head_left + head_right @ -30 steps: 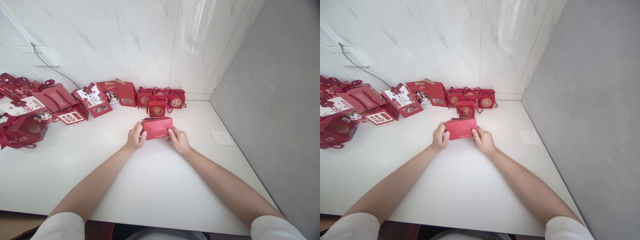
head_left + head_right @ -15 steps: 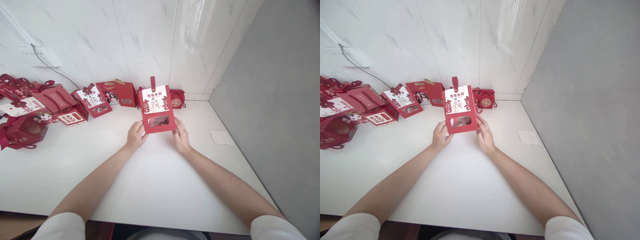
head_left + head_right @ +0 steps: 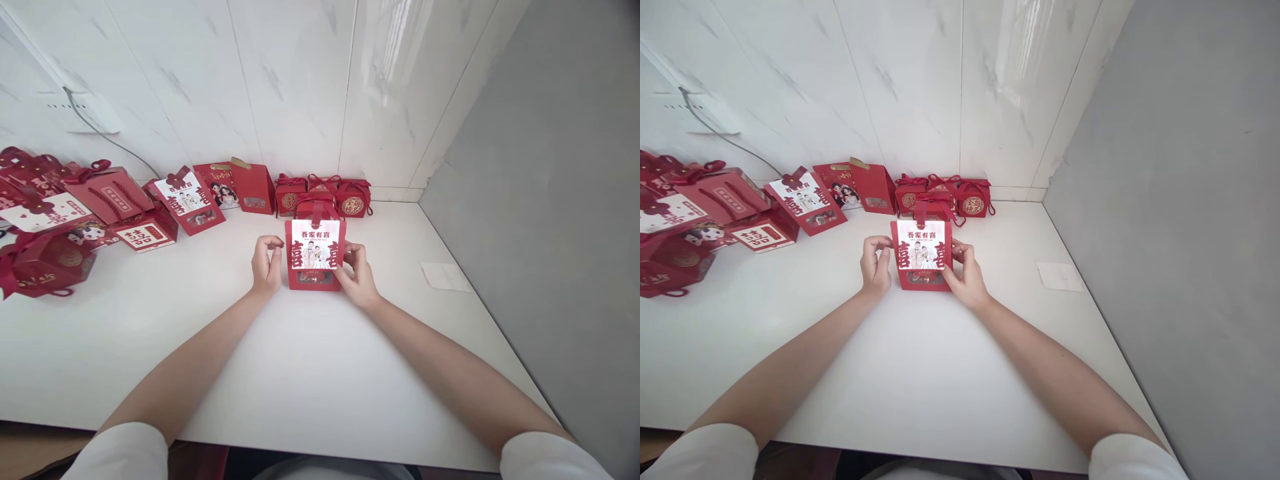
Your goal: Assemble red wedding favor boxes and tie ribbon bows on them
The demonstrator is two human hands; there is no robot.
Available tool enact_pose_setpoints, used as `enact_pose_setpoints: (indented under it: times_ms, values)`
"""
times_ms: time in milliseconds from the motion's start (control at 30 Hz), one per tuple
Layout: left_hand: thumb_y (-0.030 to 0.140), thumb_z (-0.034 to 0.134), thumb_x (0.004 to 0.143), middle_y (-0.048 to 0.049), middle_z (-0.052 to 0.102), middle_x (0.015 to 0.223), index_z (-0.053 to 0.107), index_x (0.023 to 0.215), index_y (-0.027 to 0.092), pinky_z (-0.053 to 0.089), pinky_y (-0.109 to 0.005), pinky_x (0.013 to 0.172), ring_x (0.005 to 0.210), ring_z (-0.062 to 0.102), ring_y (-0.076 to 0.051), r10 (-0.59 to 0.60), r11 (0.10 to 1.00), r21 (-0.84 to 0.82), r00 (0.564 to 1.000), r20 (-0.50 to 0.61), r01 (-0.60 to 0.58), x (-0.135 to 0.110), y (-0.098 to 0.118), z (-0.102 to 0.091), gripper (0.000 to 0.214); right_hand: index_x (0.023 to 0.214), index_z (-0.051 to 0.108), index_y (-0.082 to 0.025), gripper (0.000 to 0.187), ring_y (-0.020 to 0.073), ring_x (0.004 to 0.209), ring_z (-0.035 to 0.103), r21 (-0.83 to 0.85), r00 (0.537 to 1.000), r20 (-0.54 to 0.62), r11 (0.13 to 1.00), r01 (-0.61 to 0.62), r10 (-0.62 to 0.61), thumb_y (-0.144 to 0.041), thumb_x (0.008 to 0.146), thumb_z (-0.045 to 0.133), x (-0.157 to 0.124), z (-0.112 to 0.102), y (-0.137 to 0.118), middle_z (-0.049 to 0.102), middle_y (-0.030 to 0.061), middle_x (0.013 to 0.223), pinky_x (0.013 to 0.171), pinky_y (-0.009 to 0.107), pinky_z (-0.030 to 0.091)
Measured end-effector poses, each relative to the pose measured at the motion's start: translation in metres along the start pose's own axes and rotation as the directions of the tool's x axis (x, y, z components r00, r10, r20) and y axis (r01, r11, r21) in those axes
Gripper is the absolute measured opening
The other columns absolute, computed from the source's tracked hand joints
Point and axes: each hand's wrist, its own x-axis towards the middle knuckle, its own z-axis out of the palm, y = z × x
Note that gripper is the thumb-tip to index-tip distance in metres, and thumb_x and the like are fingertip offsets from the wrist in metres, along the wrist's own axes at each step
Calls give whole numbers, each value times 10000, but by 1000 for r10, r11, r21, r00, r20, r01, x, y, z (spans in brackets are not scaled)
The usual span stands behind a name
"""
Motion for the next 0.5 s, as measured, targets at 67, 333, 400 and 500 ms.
enact_pose_setpoints:
  times_ms: [67,333,400,500]
  values:
    - [482,414,971,-141,596,1189,506,1235,196,496,-424,928,1092,603,-259,50,998,-41,999,-12,-51,1,6,1,401,1363,300,-266,505,247,1217,592,-20,998,-23,998,58,-58,-475,957,516,-2,0,-2,378,168,1525,978,454,544]
    - [393,517,949,-186,492,1424,190,1535,245,526,-414,932,1244,561,-290,215,975,-86,962,170,-203,5,17,2,688,1530,174,-314,581,226,1009,628,-146,972,-5,961,234,-237,-368,1002,408,-4,-1,-7,459,135,1433,881,455,566]
    - [359,533,942,-161,553,1335,260,1514,257,534,-408,901,1169,596,-277,280,959,-21,943,177,-281,7,17,0,642,1532,197,-316,593,248,1056,607,-230,954,12,927,296,-301,-325,988,435,-3,-2,-9,505,128,1363,867,454,559]
    - [320,547,929,-123,614,1163,382,1446,247,540,-397,832,1005,626,-247,342,935,28,922,182,-353,9,17,-1,547,1527,217,-317,576,266,1092,595,-324,931,62,875,359,-359,-274,984,403,-2,-2,-14,565,116,1263,859,459,546]
